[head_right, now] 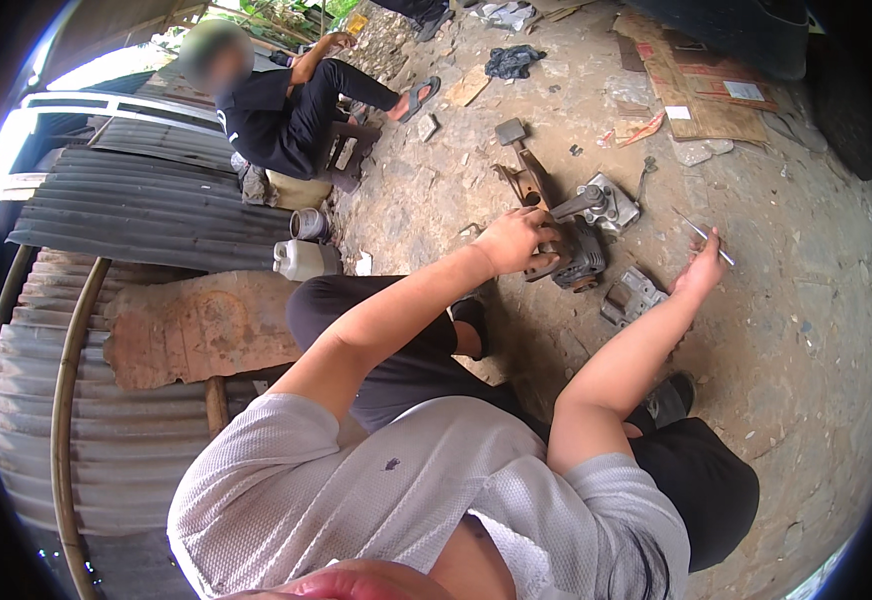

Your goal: The person sits on the ground and assembles small mechanical components, including a motor and a metal housing, using a screwdriver to tighten screws. The person handles parts one at a time, aligns them, and secures them together.

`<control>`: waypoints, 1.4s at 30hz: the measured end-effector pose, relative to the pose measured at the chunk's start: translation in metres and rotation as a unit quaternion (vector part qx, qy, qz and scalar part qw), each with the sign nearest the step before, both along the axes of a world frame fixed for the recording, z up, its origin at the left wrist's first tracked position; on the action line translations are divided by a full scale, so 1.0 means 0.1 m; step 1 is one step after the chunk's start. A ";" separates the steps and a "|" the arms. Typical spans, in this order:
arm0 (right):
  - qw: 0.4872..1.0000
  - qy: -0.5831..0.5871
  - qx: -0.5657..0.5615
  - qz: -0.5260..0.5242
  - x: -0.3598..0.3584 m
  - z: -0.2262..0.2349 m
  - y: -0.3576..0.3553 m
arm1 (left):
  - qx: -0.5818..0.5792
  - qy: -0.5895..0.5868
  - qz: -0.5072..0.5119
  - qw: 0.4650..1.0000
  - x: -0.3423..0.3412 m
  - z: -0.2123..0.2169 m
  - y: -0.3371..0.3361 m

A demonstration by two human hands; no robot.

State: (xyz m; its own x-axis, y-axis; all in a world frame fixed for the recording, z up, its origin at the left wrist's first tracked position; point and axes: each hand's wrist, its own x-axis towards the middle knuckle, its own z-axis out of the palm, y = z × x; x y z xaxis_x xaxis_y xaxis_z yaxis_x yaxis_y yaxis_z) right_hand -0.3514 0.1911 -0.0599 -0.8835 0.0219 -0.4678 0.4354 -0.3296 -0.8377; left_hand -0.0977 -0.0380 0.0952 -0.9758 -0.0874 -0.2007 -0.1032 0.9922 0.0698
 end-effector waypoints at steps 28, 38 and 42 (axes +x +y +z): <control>0.998 0.013 0.013 0.054 0.07 0.07 -0.04 | -0.158 -0.224 0.008 0.962 -0.61 0.33 0.28; 0.999 0.003 0.010 0.039 0.11 0.06 -0.05 | -0.134 -0.176 -0.152 0.963 -0.37 0.39 0.06; 1.000 0.003 0.002 0.025 0.10 0.10 -0.07 | -0.093 -0.162 -0.174 0.967 -0.31 0.48 -0.01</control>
State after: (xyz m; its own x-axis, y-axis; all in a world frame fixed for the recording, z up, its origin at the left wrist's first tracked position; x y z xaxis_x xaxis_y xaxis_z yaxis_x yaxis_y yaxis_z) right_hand -0.3410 0.1845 -0.0498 -0.8865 -0.0205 -0.4623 0.4460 -0.3042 -0.8418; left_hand -0.1285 -0.0385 0.1430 -0.8409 0.1708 -0.5135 0.2523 0.9632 -0.0928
